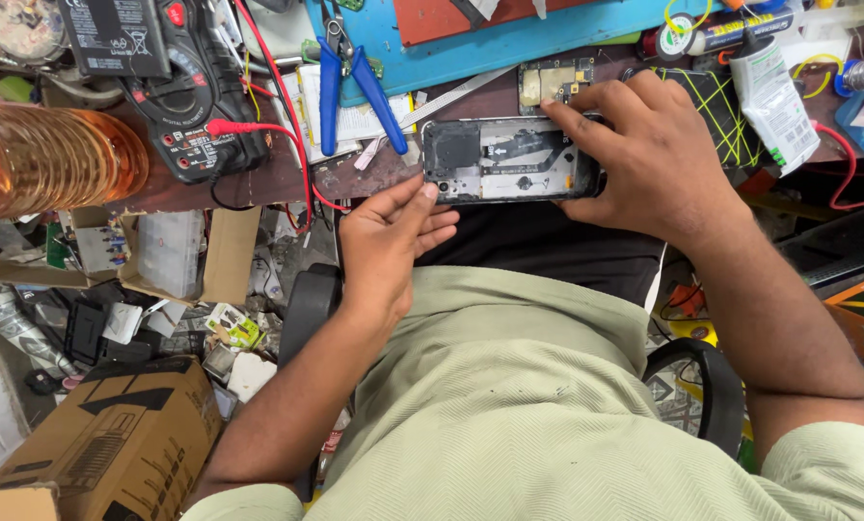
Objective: The person sits at a cluttered repair workbench and disassembles a smartphone, removing its back cover and internal components by hand. They pick up a small component, apply adhesive from a glue tube to it, press the part into the phone, and use a screwdriver on the phone's interior.
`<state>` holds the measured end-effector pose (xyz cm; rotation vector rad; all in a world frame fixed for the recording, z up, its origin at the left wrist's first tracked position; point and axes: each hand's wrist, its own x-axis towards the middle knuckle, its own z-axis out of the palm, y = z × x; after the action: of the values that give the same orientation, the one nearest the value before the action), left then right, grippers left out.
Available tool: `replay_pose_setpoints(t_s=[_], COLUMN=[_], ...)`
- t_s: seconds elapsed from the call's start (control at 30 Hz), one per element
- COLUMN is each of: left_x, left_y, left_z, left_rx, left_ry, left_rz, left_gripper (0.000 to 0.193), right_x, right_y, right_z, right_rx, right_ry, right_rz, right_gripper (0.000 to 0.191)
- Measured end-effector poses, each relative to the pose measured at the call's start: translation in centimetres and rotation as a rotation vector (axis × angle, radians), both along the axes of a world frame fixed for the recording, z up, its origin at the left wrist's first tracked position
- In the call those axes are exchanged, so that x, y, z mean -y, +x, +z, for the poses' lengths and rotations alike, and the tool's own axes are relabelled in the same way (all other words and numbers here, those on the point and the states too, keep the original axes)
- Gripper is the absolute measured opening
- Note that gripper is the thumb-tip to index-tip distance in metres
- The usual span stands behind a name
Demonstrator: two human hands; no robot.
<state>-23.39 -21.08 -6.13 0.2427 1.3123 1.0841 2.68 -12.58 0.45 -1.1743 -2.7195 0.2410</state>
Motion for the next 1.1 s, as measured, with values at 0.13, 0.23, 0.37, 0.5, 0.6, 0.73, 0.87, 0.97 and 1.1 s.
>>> replay_pose_setpoints(t_s=[0.13,0.23,0.37,0.5,0.6,0.73,0.87,0.97,1.1], left_x=[0.7,1.0,1.3,1.2,1.1,1.2,1.4,1.5,1.7], left_y=[0.0,-0.1,-0.7,-1.6,-2.1,-2.1,-2.1,-2.1,-2.1], left_z=[0.1,0.1,0.1,0.4,0.9,1.8,2.4,2.5,2.3], left_rx=[0.017,0.030,0.022,0.121,0.238,0.406,0.445,0.450,0.446], left_ry=[0.026,0.065,0.119,0.183,0.241,0.286,0.316,0.302,0.290], left_rz=[0.018,0.028,-0.017,-0.107,-0.155,-0.175,-0.146,-0.097,-0.072], left_gripper=[0.039,0.038,0.044,0.039,0.032,0.021,0.016,0.013,0.009], right_x=[-0.2,-0.3,-0.4,-0.3,0.3,1.3,2.1,2.8,4.7], right_y=[0.0,0.1,-0.1,-0.3,-0.3,-0.1,0.1,0.6,1.0], right_z=[0.0,-0.1,0.0,0.5,1.2,2.3,2.5,2.2,0.7], right_rx=[-0.036,-0.049,-0.077,-0.131,-0.186,-0.234,-0.345,-0.485,-1.067], right_ry=[-0.036,-0.043,-0.056,-0.050,-0.075,-0.143,-0.236,-0.323,-0.871], right_rz=[0.006,0.017,0.024,0.041,0.030,-0.016,-0.104,-0.159,-0.262], right_gripper=[0.090,0.090,0.089,0.086,0.085,0.084,0.092,0.098,0.090])
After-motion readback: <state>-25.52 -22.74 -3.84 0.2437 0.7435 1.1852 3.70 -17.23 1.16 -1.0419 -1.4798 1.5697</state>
